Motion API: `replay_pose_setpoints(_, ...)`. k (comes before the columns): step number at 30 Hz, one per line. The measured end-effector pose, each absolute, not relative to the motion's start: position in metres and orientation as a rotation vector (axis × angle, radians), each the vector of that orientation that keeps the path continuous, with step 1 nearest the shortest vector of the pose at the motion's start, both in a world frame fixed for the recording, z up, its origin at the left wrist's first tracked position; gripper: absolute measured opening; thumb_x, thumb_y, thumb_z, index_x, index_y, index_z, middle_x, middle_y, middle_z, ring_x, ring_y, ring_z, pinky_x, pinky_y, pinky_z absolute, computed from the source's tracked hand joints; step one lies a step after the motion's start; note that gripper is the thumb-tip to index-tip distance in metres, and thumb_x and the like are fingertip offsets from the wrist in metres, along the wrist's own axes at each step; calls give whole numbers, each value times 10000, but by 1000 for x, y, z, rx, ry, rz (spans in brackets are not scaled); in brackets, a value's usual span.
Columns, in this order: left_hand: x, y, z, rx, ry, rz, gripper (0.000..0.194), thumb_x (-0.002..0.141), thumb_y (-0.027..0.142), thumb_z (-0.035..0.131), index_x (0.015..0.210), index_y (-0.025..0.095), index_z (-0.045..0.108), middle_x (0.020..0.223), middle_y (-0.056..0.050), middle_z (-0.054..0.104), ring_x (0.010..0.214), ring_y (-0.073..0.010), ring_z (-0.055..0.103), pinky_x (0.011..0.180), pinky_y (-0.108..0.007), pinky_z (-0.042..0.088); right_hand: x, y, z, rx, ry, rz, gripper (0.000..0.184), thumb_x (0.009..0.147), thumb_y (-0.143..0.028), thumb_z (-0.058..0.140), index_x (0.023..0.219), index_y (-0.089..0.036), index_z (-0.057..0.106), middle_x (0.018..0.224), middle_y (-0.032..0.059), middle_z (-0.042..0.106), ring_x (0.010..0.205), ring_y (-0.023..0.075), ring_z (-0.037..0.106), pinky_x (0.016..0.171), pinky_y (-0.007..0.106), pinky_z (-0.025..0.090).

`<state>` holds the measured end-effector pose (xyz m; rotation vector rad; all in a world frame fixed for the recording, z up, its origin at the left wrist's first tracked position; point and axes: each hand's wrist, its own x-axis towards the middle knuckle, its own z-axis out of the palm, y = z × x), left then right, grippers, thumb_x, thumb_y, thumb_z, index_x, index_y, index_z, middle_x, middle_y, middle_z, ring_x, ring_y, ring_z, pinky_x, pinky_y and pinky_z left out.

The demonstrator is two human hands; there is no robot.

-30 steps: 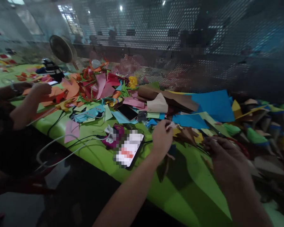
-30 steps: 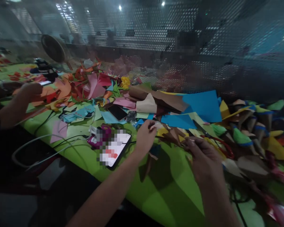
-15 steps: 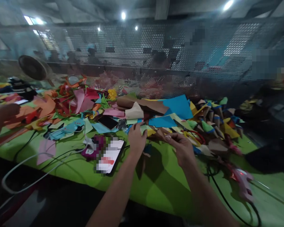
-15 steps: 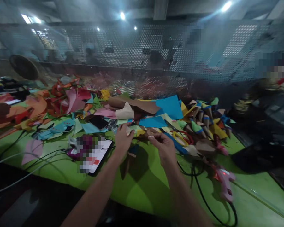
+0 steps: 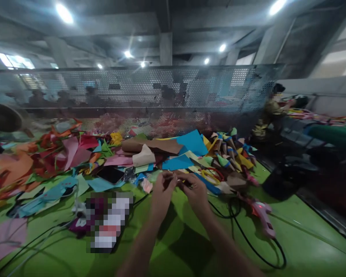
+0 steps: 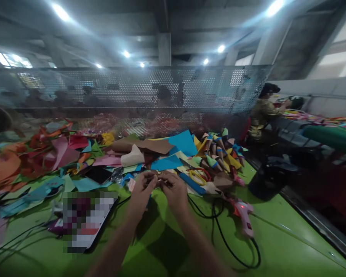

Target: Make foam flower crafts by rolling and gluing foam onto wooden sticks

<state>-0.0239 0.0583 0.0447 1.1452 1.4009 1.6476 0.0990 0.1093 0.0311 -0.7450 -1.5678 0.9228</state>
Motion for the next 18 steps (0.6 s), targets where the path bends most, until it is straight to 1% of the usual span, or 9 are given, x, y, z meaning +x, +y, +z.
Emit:
replay_pose_setpoints(3,-20,58,45,983,1298,1572,374,738,448,747,980,174,669,954,-65,731,923,-213,658,842,-315,498,99,108,29,-727,-1587,827,242,766,-166,694,922,-311,809,966,56,731,946,245,667,886,396,527)
replay_pose_setpoints(5,-20,59,44,976,1248,1520,378,702,454,771,942,167,716,929,-67,742,916,-218,653,826,-308,490,98,108,27,-709,-1608,789,293,772,-142,675,950,-332,809,1016,56,721,995,244,656,915,396,520)
replay_pose_setpoints(8,-22,62,38,963,1237,1484,377,692,457,775,939,173,750,900,-60,747,868,-210,646,761,-286,471,97,110,24,-696,-1634,748,337,774,-109,649,958,-343,809,1043,53,724,1024,243,650,939,402,514)
replay_pose_setpoints(11,-25,63,31,920,1277,1458,386,684,459,778,950,180,752,895,-50,739,820,-191,634,703,-264,445,96,110,22,-685,-1651,729,337,784,-103,643,964,-335,808,1052,56,731,1022,242,657,939,407,520)
replay_pose_setpoints(14,-27,64,25,876,1263,1514,367,682,458,780,923,183,744,890,-38,729,821,-181,627,704,-256,444,94,109,22,-662,-1681,734,351,787,-104,655,1005,-336,801,1087,55,731,1051,244,656,951,407,522)
replay_pose_setpoints(18,-26,65,23,882,1233,1606,345,707,472,770,887,180,733,833,-16,716,792,-163,604,708,-243,436,92,109,21,-631,-1716,777,421,758,-86,656,1083,-324,778,1118,55,735,1101,250,647,975,407,515)
